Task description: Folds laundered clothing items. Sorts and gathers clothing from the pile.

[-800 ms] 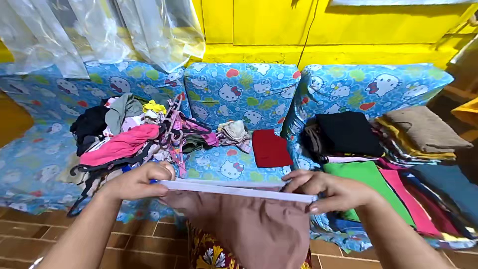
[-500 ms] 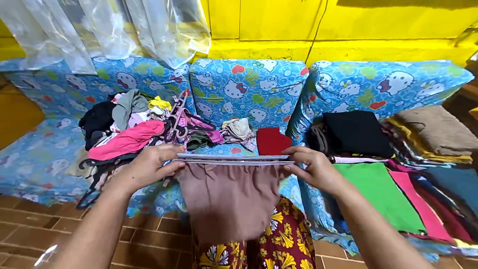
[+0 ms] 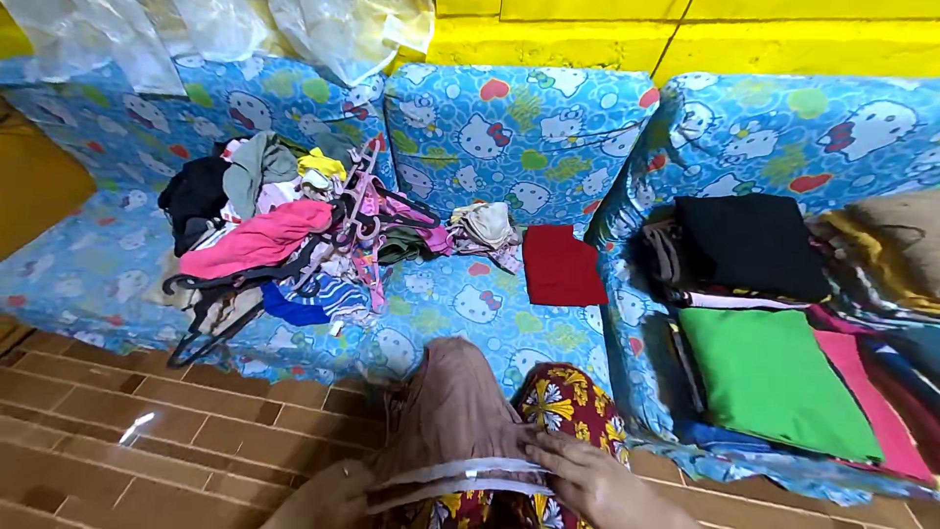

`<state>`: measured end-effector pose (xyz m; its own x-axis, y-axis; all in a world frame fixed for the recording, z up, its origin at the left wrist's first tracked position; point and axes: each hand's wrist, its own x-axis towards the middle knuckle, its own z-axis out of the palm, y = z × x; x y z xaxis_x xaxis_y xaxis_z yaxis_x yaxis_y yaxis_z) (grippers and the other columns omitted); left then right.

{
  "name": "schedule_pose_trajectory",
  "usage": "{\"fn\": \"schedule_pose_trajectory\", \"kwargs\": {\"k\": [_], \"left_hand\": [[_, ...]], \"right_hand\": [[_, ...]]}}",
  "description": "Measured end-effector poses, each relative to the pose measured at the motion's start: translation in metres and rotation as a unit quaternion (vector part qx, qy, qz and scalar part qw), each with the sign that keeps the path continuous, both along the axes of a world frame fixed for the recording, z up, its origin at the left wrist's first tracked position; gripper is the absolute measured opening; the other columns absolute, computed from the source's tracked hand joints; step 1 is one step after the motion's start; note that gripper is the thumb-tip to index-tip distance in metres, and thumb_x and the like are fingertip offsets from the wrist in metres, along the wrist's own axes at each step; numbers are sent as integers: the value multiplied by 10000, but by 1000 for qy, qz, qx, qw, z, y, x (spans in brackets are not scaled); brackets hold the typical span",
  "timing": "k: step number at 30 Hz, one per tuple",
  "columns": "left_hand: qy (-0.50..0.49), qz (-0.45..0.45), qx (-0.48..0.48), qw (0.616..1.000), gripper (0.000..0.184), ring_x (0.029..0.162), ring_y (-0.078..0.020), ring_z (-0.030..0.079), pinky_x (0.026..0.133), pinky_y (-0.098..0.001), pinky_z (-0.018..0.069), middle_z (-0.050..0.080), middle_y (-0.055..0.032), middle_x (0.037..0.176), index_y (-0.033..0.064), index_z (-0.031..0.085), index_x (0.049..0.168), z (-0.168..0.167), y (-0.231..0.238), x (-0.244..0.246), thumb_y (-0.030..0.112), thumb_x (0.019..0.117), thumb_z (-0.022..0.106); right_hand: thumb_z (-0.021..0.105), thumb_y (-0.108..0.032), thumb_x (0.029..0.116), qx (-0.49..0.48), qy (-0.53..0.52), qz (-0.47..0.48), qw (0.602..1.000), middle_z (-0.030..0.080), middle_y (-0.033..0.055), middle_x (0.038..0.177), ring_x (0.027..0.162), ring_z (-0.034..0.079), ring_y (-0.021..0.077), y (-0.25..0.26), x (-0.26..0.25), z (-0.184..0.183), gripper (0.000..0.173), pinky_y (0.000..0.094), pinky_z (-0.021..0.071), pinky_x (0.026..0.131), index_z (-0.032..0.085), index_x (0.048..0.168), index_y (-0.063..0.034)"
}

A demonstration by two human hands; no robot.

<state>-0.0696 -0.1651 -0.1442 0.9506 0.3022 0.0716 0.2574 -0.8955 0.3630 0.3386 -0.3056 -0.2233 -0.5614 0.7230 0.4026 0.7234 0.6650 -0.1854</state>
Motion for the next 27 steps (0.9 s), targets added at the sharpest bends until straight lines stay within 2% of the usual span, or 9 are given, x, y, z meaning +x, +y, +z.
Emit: {"fn": "schedule_pose_trajectory", "kwargs": {"k": [4, 6, 9, 11, 14, 18, 21, 24, 27], "left_hand": [[-88, 82, -155, 981, 183, 1078, -294, 703, 945, -439, 572, 723, -182, 1119, -25, 657, 711, -28, 8, -6, 94, 828, 733], [-155, 175, -279, 931, 181, 1052, -147, 705, 915, -317, 572, 736, -117, 1134, -31, 663, 803, -36, 15, -1, 139, 854, 703], [-222, 342, -392, 825, 146, 830, -16, 673, 788, -252, 582, 709, 30, 927, 18, 646, 1032, -40, 26, 18, 133, 949, 613], [-245, 422, -399, 776, 158, 745, -5, 622, 720, -235, 551, 638, 34, 854, 7, 581, 1094, -46, 36, 36, 126, 1015, 514], [-255, 479, -407, 734, 205, 778, -47, 635, 746, -256, 555, 645, -36, 907, -37, 558, 1168, -67, 48, 51, 115, 1041, 506], [-59, 504, -375, 776, 368, 1017, -333, 657, 929, -508, 520, 650, -262, 1138, -69, 491, 1356, -90, 59, 49, 140, 1056, 535], [-70, 414, -217, 881, 479, 1174, -400, 627, 1047, -528, 485, 637, -283, 1241, -114, 490, 1389, -99, 45, 45, 157, 1008, 594], [-154, 250, -35, 955, 607, 1295, -472, 548, 1076, -633, 421, 587, -295, 1362, -77, 609, 1314, -101, 25, 47, 338, 873, 658], [-134, 149, 56, 978, 506, 1348, -445, 528, 1071, -675, 407, 597, -234, 1402, 30, 674, 1289, -94, 8, 67, 264, 841, 651]], "right_hand": [[635, -358, 975, -123, 188, 40, 974, 711, 78, 1279, 1352, 561, 300, 23, 0, -3, 373, 479, 432, 1156, 689, 741, -73], [692, -419, 951, -207, 374, 46, 903, 742, 86, 1194, 1300, 609, 241, 41, -1, -2, 425, 437, 448, 1156, 635, 699, -82], [788, -270, 857, -302, 563, -64, 766, 772, -49, 972, 836, 716, 37, 61, -10, 4, 177, 243, 599, 740, 678, 776, -158], [738, -144, 847, -320, 606, -175, 707, 653, -94, 682, 516, 572, 3, 76, -19, 8, 148, 200, 497, 480, 608, 779, -163], [693, -27, 870, -341, 599, -253, 678, 572, -68, 647, 561, 559, 22, 94, -24, 5, 200, 210, 497, 563, 524, 816, -119], [625, -64, 978, -387, 374, -334, 774, 623, 145, 854, 736, 619, 212, 101, -24, 4, 179, 384, 530, 716, 572, 1102, 53], [621, -94, 975, -263, 187, -341, 883, 674, 230, 1242, 1162, 654, 383, 87, -42, 6, 327, 546, 499, 1024, 653, 1274, 34], [706, -265, 866, -44, 100, -242, 964, 594, 231, 1419, 1301, 572, 458, 70, -61, -18, 499, 683, 439, 1040, 675, 1305, -30], [738, -202, 796, -36, 41, -180, 982, 531, 222, 1495, 1381, 513, 415, 61, -83, -36, 651, 643, 392, 1112, 594, 1387, 31]]}}
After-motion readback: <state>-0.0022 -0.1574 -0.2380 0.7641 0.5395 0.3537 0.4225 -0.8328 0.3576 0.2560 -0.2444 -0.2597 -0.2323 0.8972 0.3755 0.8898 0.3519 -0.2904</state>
